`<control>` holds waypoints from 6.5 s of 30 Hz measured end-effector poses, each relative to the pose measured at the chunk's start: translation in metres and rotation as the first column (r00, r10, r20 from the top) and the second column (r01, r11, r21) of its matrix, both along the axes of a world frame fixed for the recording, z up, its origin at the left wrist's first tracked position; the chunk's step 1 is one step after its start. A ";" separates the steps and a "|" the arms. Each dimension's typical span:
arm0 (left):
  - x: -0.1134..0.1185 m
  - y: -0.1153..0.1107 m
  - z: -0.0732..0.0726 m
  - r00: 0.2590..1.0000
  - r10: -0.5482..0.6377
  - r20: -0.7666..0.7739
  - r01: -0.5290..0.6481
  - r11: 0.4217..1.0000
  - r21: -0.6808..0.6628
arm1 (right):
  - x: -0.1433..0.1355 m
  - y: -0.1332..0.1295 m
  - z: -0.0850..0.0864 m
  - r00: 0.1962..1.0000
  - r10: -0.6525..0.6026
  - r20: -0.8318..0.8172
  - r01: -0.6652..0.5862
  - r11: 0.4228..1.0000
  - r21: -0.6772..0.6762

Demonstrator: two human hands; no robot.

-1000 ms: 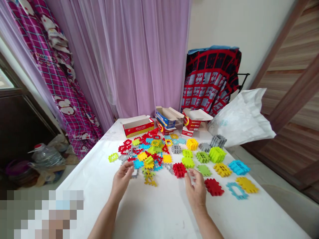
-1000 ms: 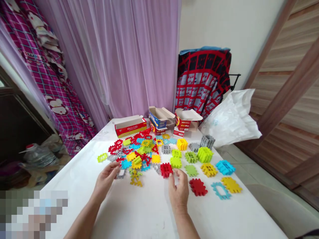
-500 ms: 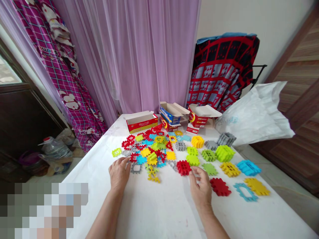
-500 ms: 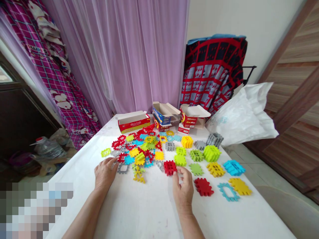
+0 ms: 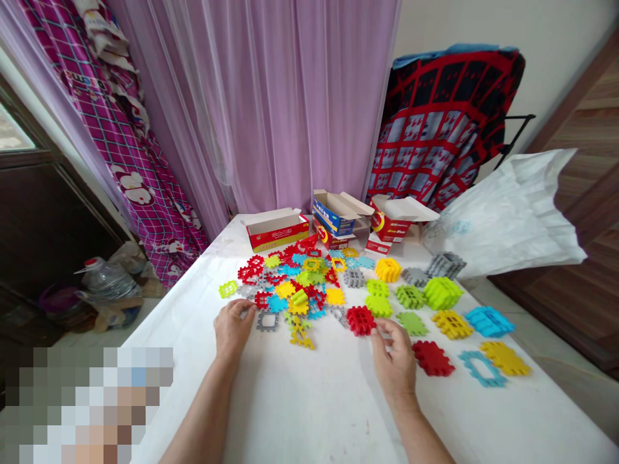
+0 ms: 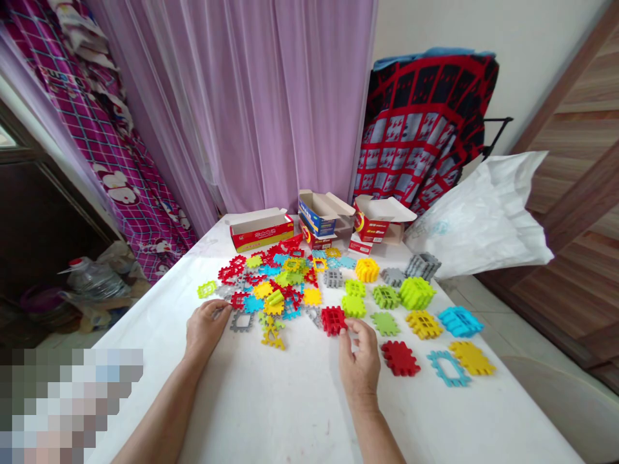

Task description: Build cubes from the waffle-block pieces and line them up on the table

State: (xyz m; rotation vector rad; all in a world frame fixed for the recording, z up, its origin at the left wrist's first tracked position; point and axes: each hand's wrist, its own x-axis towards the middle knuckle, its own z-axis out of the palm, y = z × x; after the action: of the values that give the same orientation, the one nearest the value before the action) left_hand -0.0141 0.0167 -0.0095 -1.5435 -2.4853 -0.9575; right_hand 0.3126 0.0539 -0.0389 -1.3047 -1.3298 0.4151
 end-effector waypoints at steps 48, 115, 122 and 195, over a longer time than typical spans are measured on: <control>0.016 0.005 -0.017 0.829 -0.137 0.542 -0.023 0.960 0.278 | -0.112 0.003 0.067 0.412 0.641 0.648 -0.560 0.739 -0.375; 0.016 0.003 -0.006 0.919 -0.022 0.394 -0.010 0.997 0.079 | 0.036 0.064 0.086 0.513 0.612 0.602 -0.375 0.790 -0.485; 0.016 0.003 -0.006 0.921 -0.018 0.390 -0.003 0.999 0.055 | 0.034 0.061 0.088 0.494 0.612 0.617 -0.350 0.790 -0.503; 0.020 0.001 0.003 0.917 -0.007 0.399 -0.002 1.000 0.022 | 0.022 0.069 0.094 0.199 0.696 0.690 -0.374 0.705 -0.603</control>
State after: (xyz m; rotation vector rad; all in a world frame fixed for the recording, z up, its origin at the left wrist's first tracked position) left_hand 0.0054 0.0176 -0.0068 -1.4672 -2.7161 -1.4229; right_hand 0.3346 0.1231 0.0553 -1.2778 -2.8571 0.4169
